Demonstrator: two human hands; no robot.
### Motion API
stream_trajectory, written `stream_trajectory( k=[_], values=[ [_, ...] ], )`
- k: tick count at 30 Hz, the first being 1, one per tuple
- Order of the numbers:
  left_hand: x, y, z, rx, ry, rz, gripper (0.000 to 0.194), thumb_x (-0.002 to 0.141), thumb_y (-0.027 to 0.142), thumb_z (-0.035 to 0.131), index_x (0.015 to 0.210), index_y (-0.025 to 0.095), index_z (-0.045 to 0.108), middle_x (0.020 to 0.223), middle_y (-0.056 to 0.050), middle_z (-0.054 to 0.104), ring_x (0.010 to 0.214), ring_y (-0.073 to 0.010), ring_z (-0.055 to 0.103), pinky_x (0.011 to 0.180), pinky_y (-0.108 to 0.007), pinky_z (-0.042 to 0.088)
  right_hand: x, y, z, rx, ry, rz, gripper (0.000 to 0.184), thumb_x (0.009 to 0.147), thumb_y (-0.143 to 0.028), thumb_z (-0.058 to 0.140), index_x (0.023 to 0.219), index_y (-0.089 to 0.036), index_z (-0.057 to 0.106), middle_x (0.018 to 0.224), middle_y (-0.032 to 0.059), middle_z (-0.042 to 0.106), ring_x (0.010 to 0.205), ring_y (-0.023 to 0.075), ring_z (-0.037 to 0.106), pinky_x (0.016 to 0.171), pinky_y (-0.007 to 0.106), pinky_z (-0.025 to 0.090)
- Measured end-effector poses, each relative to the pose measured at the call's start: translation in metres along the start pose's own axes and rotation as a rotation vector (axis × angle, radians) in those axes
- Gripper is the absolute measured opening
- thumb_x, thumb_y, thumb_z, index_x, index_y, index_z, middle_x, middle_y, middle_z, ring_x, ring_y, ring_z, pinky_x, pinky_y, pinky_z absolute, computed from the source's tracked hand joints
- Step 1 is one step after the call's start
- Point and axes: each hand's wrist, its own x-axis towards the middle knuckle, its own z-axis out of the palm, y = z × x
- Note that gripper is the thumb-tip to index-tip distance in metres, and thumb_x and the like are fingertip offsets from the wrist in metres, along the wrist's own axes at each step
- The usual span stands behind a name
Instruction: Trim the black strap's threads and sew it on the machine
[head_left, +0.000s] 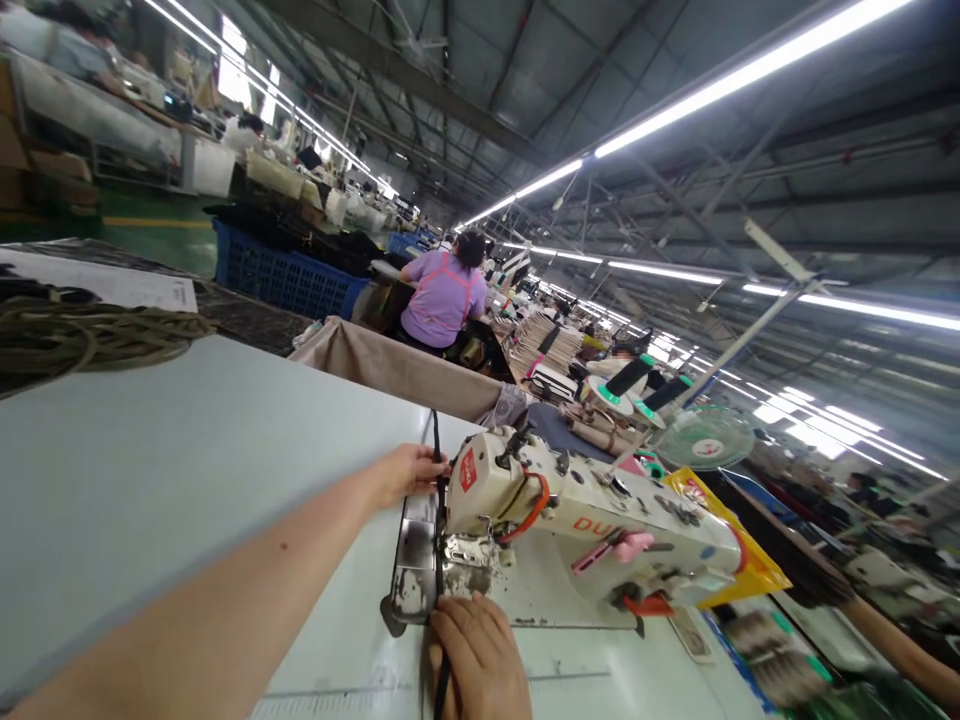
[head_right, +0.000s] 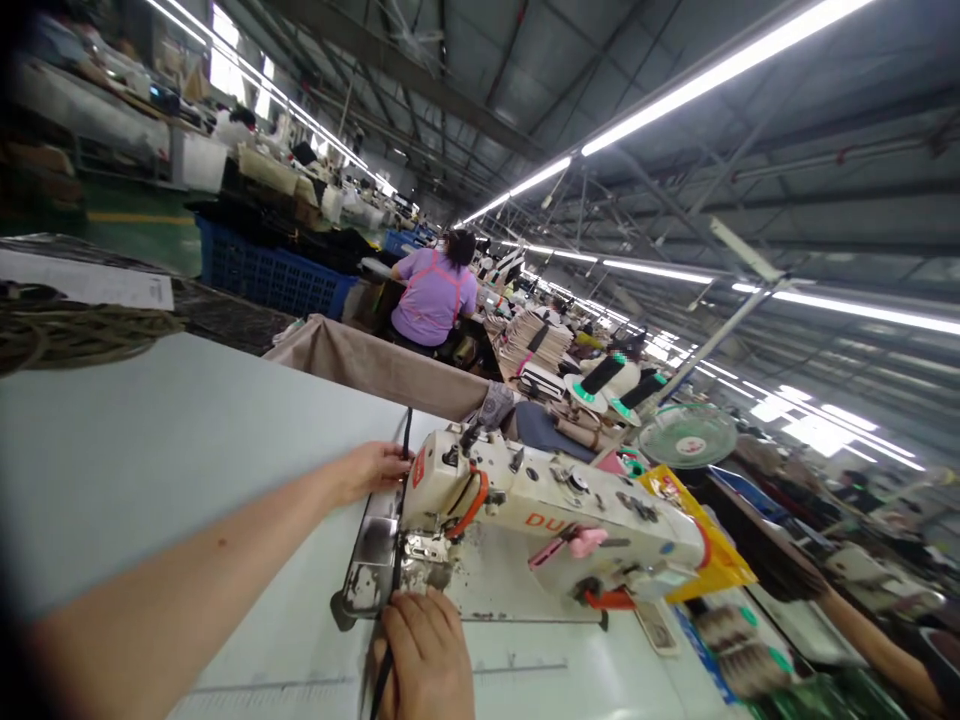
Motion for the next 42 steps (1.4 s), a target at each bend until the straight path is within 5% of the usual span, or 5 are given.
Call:
stream_trajectory(
  k=[6,13,18,37,42],
  values=[
    [-0.002,-0.003,0.005,0.053,-0.058,-0.016,0.036,0.056,0.019,0.098,0.081,0.011,0.073,0.076,-0.009,0.077,0.063,-0.0198,0.072,0.063,-0.029,0.059,-0.005,0.004,0.009,-0.014,0.053,-0.023,0.027,0.099,-0.018,0.054,0.120,-0.021,0.070,0.107,0.0074,0.081,0.098,0.0210,0.077,0.099,0.038,0.062],
    [0.000,0.009,-0.006,-0.035,0.037,0.049,0.028,0.071,0.015,0.091,0.088,0.013,0.069,0.086,-0.009,0.078,0.079,-0.0188,0.075,0.079,-0.031,0.061,0.006,-0.014,-0.012,0.035,-0.116,0.135,0.027,0.103,-0.017,0.054,0.125,-0.021,0.069,0.122,0.0093,0.077,0.114,0.0226,0.073,0.107,0.048,0.057],
    [-0.002,0.008,-0.006,-0.020,-0.005,0.012,0.036,0.064,0.013,0.096,0.091,0.011,0.072,0.089,-0.010,0.079,0.081,-0.0191,0.075,0.083,-0.033,0.061,0.004,-0.013,-0.010,0.084,-0.129,0.163,0.029,0.103,-0.018,0.057,0.129,-0.022,0.070,0.125,0.0101,0.076,0.117,0.0240,0.071,0.109,0.050,0.056],
    [0.005,-0.001,-0.008,-0.004,-0.083,0.027,0.047,0.053,0.018,0.103,0.089,0.011,0.074,0.088,-0.010,0.079,0.080,-0.0197,0.075,0.084,-0.034,0.059,0.002,-0.012,-0.007,0.077,-0.132,0.139,0.027,0.104,-0.020,0.056,0.129,-0.020,0.068,0.125,0.0106,0.076,0.117,0.0245,0.071,0.108,0.051,0.055],
    [0.008,0.000,-0.010,-0.045,-0.073,0.113,0.047,0.062,0.019,0.100,0.098,0.012,0.070,0.094,-0.011,0.078,0.086,-0.0201,0.075,0.090,-0.038,0.057,0.001,-0.010,-0.006,0.081,-0.122,0.119,0.027,0.105,-0.020,0.054,0.128,-0.020,0.068,0.125,0.0097,0.076,0.117,0.0244,0.070,0.108,0.050,0.053]
  ],
)
